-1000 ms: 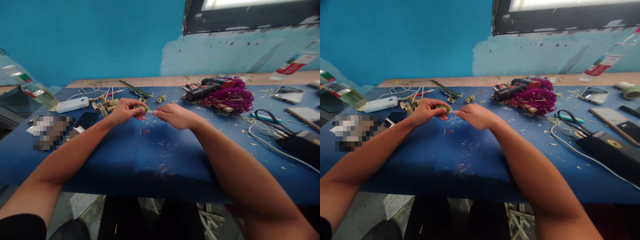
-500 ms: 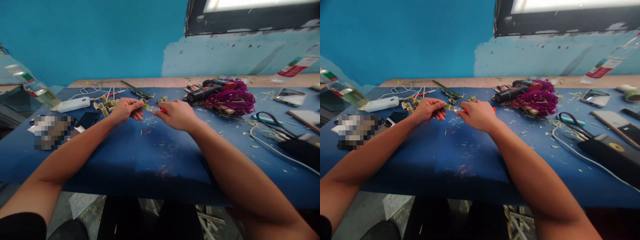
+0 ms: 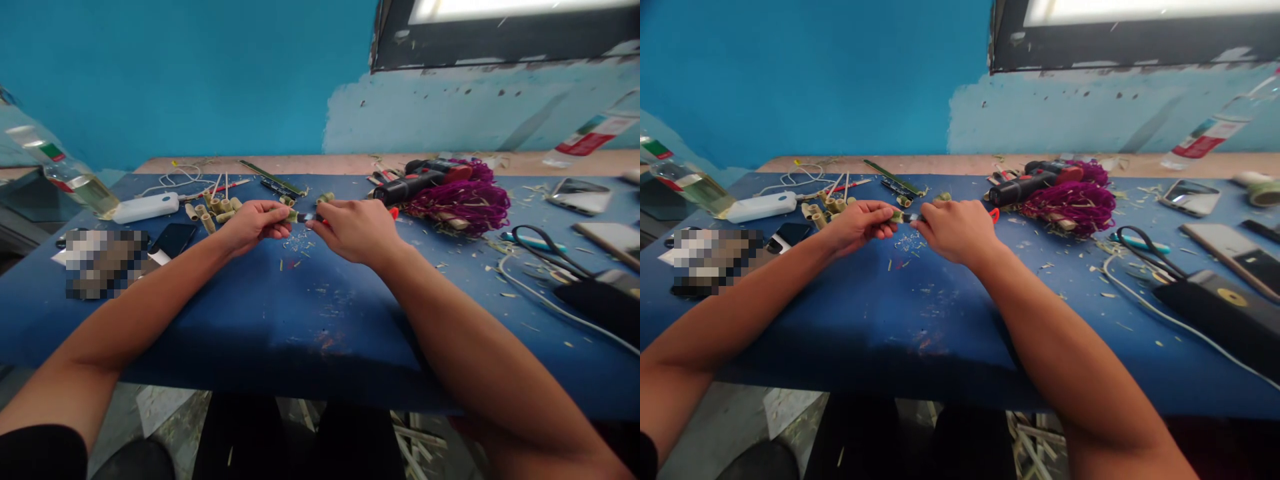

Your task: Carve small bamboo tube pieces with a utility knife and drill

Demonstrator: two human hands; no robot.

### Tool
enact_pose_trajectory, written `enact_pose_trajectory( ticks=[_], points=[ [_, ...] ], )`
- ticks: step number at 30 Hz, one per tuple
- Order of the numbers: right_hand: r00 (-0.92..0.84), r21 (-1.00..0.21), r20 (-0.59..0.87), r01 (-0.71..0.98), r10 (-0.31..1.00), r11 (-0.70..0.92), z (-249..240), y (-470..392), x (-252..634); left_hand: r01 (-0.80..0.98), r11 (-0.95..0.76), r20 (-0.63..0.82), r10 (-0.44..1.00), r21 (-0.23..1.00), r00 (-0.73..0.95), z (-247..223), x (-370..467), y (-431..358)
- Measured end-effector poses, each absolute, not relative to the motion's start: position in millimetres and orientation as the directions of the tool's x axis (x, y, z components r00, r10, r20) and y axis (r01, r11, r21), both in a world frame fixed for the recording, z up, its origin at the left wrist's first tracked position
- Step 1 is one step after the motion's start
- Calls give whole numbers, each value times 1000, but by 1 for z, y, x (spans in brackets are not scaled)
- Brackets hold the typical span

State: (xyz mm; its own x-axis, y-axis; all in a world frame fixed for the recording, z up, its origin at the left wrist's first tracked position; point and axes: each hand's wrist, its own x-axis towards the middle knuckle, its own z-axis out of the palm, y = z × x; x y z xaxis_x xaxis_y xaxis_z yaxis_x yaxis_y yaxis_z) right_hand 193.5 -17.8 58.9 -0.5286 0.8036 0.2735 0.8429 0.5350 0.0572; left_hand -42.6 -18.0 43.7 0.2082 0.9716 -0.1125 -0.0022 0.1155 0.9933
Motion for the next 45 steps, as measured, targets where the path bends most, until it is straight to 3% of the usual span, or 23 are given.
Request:
enact_pose_trajectory(
  ticks=[3, 7, 10, 14, 17, 20, 26, 31, 35, 40, 43, 45],
  points=[
    [-464, -79, 144, 875, 874, 478, 63, -15, 191, 71, -82, 58, 954, 994, 294, 38, -46, -17],
    [-442, -430, 40, 802, 896, 415, 64, -11, 189, 169, -340, 275, 907, 925, 319, 35, -49, -19],
    [-473, -679, -93, 674, 876, 292, 64, -9, 190, 202, -436, 355, 871, 877, 339, 37, -50, -21],
    [-535, -806, -329, 588, 778, 64, 66, -9, 194, 191, -550, 435, 792, 813, 429, 42, -53, -22],
    [-543, -815, -360, 579, 759, 28, 68, -8, 196, 189, -566, 440, 776, 803, 453, 43, -56, -19],
    [-465, -770, -278, 631, 841, 95, 68, -5, 197, 311, -497, 373, 846, 810, 381, 41, -60, -14],
    [-263, -455, -75, 867, 962, 202, 62, 9, 205, 591, -406, 353, 912, 697, 209, 30, -65, 0],
    [-243, -352, -13, 909, 970, 223, 61, 7, 205, 637, -431, 410, 892, 640, 191, 26, -62, 1],
    [-205, -291, 18, 935, 979, 201, 62, 3, 203, 664, -468, 375, 880, 584, 290, 24, -62, 1],
    [-216, -261, 14, 942, 976, 213, 64, 0, 202, 610, -409, 367, 908, 679, 201, 23, -67, 8],
    [-217, -253, 11, 944, 976, 213, 65, -1, 200, 613, -362, 259, 932, 702, 254, 23, -69, 10],
    [-220, -246, 0, 946, 975, 213, 65, -1, 199, 613, -363, 271, 932, 701, 242, 24, -69, 10]
  ],
)
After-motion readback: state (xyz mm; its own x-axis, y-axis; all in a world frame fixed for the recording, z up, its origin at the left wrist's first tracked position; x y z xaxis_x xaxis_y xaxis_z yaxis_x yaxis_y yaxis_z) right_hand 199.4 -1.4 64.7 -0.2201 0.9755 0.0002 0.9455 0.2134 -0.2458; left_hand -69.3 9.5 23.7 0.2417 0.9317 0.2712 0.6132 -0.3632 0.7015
